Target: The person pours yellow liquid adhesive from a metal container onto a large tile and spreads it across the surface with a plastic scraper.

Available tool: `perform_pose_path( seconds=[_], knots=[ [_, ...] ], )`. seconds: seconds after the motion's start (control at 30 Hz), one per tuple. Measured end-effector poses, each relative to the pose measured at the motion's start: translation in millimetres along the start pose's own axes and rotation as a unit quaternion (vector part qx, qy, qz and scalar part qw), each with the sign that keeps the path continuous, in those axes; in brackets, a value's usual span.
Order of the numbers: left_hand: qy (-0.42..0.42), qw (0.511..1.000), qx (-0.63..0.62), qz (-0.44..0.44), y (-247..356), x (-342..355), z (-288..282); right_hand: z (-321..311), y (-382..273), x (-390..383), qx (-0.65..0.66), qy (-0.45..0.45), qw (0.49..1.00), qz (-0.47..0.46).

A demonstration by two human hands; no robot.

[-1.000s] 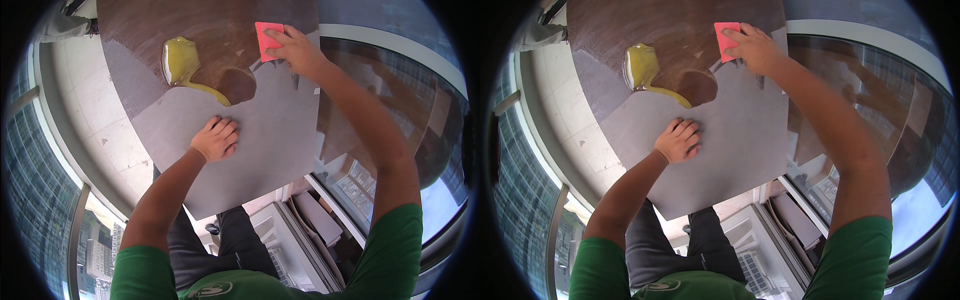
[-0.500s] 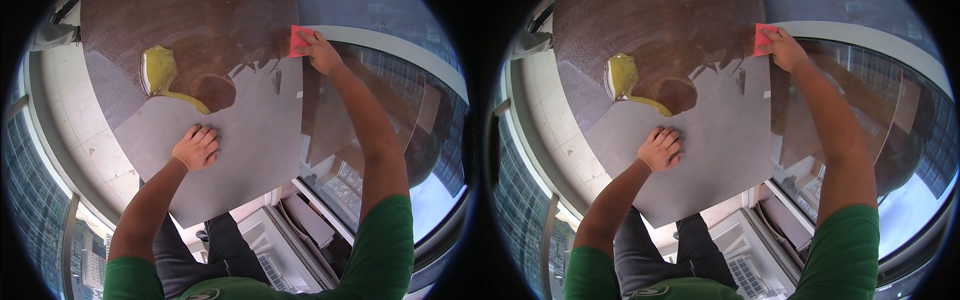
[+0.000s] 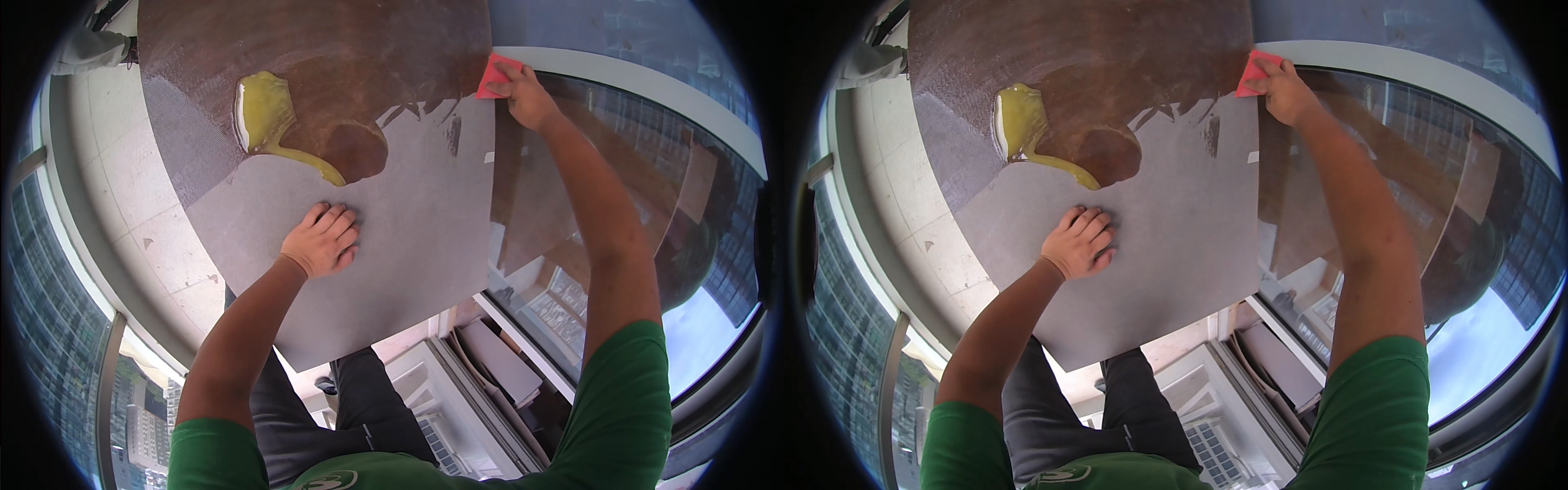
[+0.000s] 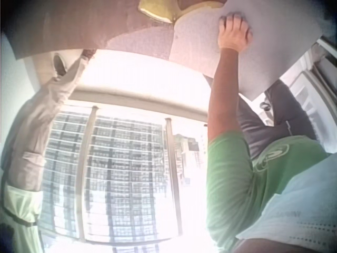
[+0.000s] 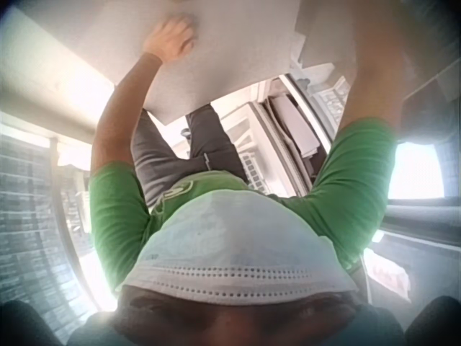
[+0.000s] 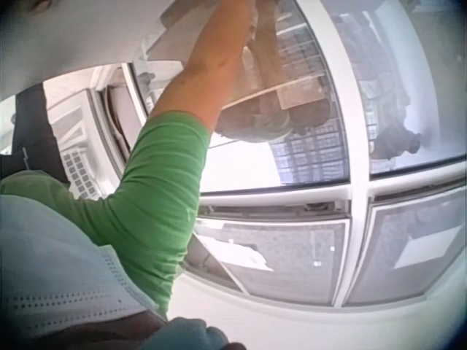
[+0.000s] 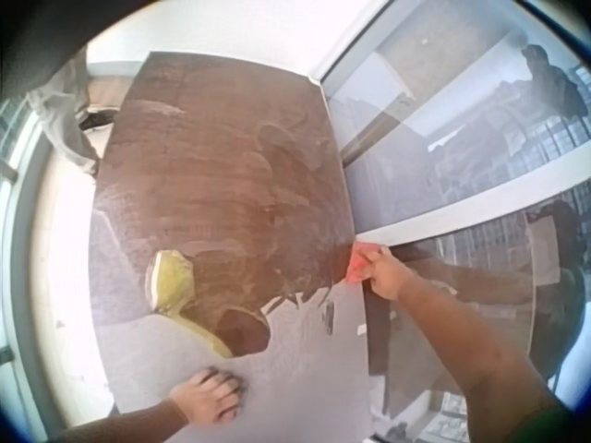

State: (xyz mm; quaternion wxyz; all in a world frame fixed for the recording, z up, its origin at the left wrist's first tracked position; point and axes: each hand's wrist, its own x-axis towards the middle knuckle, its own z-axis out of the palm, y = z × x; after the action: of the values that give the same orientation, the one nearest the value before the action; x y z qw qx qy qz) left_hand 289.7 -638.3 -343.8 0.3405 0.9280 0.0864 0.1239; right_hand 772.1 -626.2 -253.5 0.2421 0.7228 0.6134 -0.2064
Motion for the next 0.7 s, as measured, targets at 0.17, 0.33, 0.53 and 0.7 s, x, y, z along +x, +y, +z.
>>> perform_pose_path(
  seconds=[0.17, 0.33, 0.53, 0.7],
  knots=[
    [0.0, 1.0, -0.003, -0.002, -0.8, -0.7, -0.7, -2.1, -4.4, -5.1, 0.011, -0.016, 1.0, 0.002],
    [0.0, 1.0, 0.001, 0.001, 0.0, 0.4, -0.1, -3.1, 0.4, -16.7, -0.003, -0.037, 0.999, -0.004],
    [0.004, 1.0, -0.002, -0.002, -1.4, -2.4, 0.5, -26.1, -13.5, -9.9, -0.014, 0.066, 0.996, -0.052],
    [0.006, 1.0, -0.001, 0.002, 0.0, 0.2, -0.7, -4.8, 4.3, 17.2, 0.006, 0.042, 0.999, -0.019]
  ],
)
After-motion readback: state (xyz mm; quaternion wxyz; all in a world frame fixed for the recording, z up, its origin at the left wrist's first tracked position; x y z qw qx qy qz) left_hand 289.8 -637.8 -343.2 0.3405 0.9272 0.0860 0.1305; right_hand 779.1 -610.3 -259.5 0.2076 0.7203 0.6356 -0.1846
